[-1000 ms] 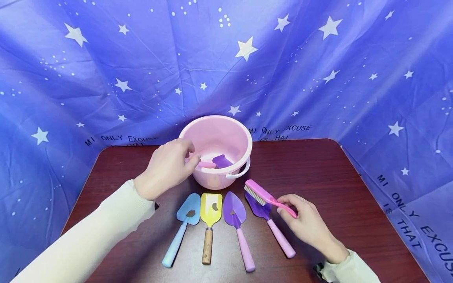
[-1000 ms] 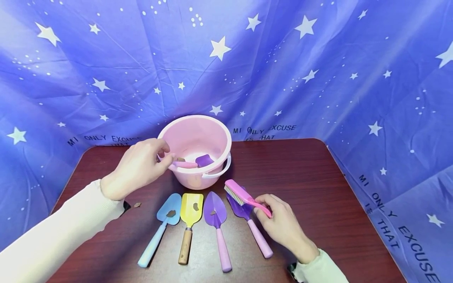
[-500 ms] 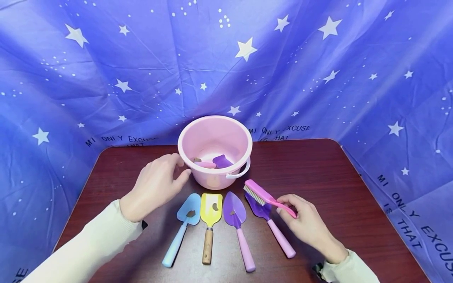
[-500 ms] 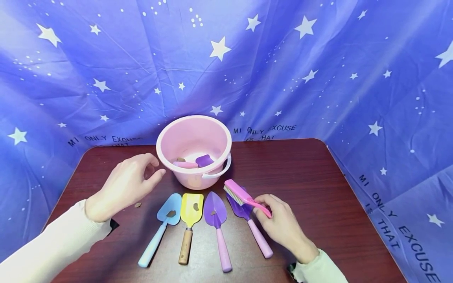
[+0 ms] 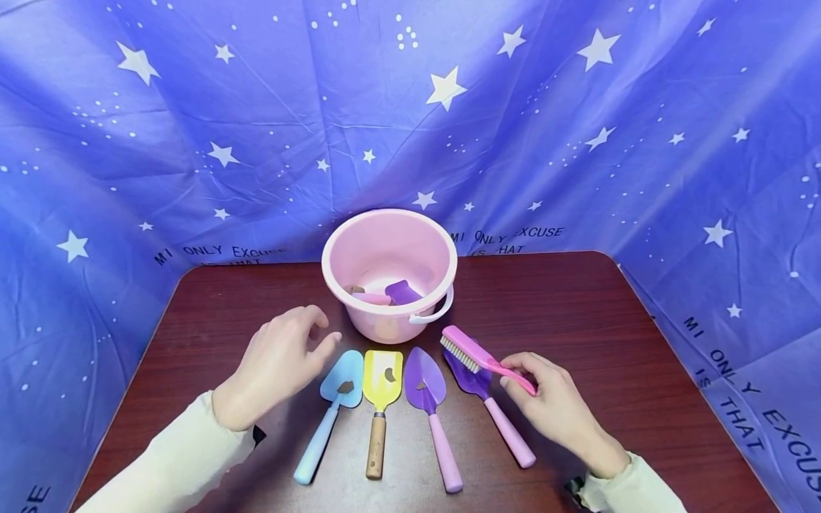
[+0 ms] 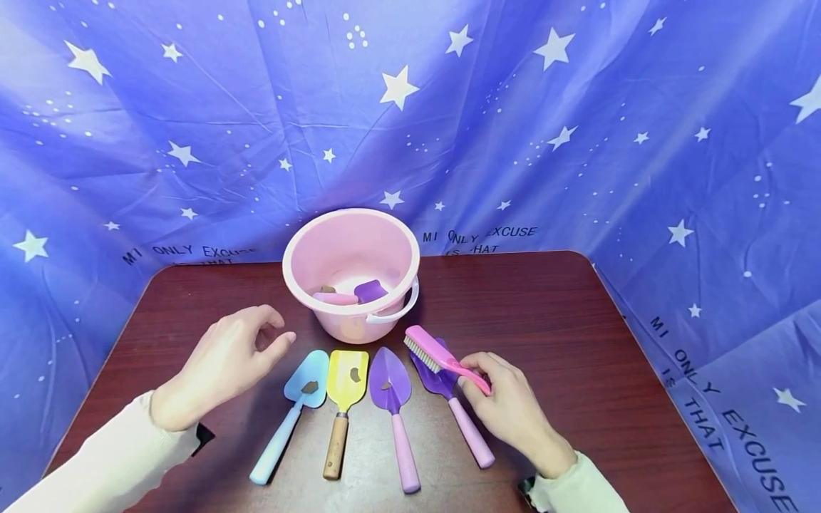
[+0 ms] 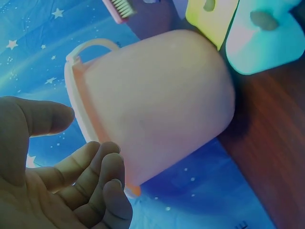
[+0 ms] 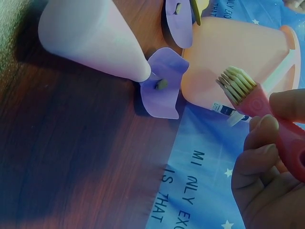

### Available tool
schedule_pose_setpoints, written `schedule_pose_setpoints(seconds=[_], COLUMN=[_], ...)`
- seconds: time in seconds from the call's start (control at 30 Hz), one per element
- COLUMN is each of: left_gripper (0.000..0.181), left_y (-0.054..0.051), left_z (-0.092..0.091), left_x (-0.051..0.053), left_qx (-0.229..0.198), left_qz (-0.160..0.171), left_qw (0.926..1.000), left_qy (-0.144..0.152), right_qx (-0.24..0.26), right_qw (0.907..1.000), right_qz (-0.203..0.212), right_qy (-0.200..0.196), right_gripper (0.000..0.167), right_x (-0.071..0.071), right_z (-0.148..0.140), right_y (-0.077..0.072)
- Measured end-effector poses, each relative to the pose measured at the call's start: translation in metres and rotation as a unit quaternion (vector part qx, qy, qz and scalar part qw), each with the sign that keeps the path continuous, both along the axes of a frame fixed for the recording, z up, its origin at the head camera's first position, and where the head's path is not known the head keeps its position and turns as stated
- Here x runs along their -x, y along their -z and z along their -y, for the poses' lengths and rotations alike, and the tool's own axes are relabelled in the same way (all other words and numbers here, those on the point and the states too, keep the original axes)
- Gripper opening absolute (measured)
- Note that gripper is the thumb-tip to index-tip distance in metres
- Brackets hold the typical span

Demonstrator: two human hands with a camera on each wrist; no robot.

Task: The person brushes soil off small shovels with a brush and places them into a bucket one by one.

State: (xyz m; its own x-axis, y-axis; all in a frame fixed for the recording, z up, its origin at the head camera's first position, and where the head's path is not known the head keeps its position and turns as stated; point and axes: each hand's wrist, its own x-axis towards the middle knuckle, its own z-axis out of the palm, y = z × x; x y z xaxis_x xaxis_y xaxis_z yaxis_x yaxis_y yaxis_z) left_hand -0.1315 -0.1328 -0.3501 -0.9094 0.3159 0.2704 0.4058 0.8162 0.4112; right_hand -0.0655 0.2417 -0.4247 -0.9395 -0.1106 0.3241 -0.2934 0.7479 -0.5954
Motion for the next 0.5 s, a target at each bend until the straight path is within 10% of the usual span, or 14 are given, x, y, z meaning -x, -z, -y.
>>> schedule_pose_setpoints(seconds=[0.5], left_gripper=[0.015], left_y=[0.033], left_z=[0.009], left_x=[-0.021], left_qx=[-0.009], left_qz=[0.031], left_qw=[0.9991], left_qy=[-0.026], right_qx=[0.007], right_qw=[1.0], right_qz=[-0.006], right_qy=[0.0], right_gripper=[0.027], right_x=[-0.001], right_z=[-0.002], right_y=[-0.001])
